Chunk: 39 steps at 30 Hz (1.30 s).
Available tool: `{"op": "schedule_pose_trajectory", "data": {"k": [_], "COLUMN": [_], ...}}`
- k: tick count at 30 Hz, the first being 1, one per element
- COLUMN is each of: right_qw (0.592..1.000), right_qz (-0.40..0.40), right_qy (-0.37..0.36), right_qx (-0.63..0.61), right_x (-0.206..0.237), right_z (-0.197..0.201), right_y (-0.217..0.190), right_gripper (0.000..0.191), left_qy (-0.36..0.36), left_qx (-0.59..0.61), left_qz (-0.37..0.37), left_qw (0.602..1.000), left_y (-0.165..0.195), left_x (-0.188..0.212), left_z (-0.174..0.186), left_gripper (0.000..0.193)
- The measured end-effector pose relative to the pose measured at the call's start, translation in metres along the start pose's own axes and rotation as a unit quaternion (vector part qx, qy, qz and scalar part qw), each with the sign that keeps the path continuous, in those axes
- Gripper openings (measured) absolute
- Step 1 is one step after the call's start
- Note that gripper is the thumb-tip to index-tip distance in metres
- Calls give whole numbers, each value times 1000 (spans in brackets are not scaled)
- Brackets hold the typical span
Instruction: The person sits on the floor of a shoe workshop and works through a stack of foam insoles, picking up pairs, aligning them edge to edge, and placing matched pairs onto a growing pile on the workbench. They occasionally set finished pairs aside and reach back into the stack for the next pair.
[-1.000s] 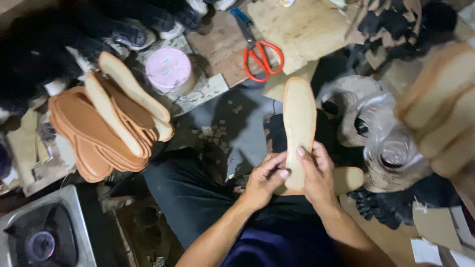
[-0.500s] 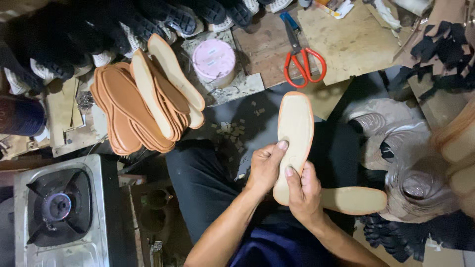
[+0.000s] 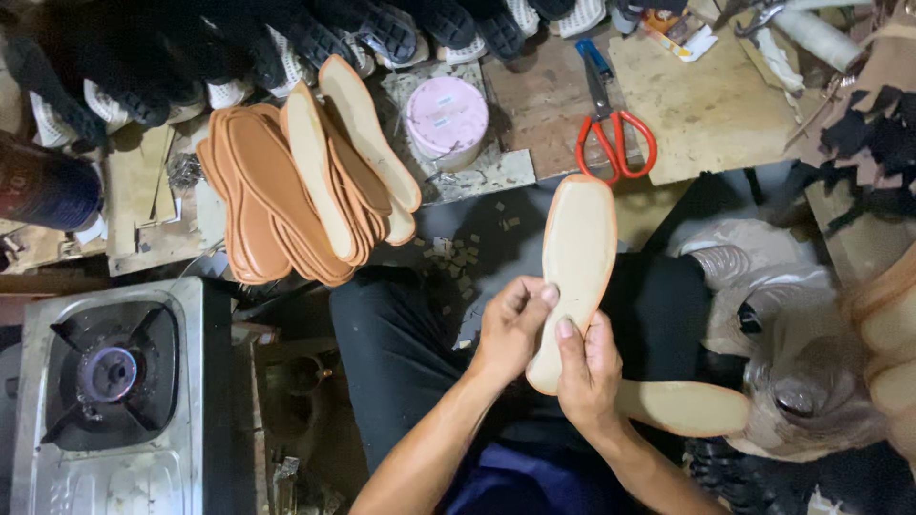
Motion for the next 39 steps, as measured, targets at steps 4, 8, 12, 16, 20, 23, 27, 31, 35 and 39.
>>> {"op": "schedule_pose_trajectory", "data": {"k": [4,8,12,16,20,23,27,31,35,39], "right_qw": [997,998,998,999,995,998,997,996,992,995], "right_qz": [14,55,47,35,55,46,47,35,44,52], "right_qy": [-12,9,31,-20,-66,-48,-26,-53,-82,-61], "right_qx": [80,-3,-36,-13,47,-11,-57,57,83,65], "right_x": [3,-4,-10,-4,2,-1,-8,0,8,2], "right_z": [-5,-5,-9,-19,-22,-19,-20,-27,-29,-25], "right_y": [-7,-10,-6,-7,-15,-16,-13,-11,-18,-20], "right_gripper": [24,21,21,18,17,17,17,15,15,15], "left_qy": [9,28,-65,18,59,48,-50,56,81,71], "left_qx": [36,-71,-45,38,61,5,-8,43,53,83], "left_qz": [22,-23,-191,-76,-55,-47,-154,-68,-14,-47], "left_qw": [999,997,978,996,995,998,987,995,995,993], "left_y": [2,20,42,24,19,22,41,39,39,40], "left_x": [-22,-1,21,-5,-22,-5,25,2,-25,-22], "left_z": [5,5,-3,13,23,23,10,25,36,34], "left_gripper": [38,32,29,23,34,23,30,25,46,48]}}
Point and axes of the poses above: each hand's wrist, its own x-axis away from the middle knuckle, its own z-axis out of the back of the hand, y = z × x, the point moved 5 cm from there along -x, towards the middle knuckle, and after that the axes turned 2 degrees about -z, right-handed, at the moved point
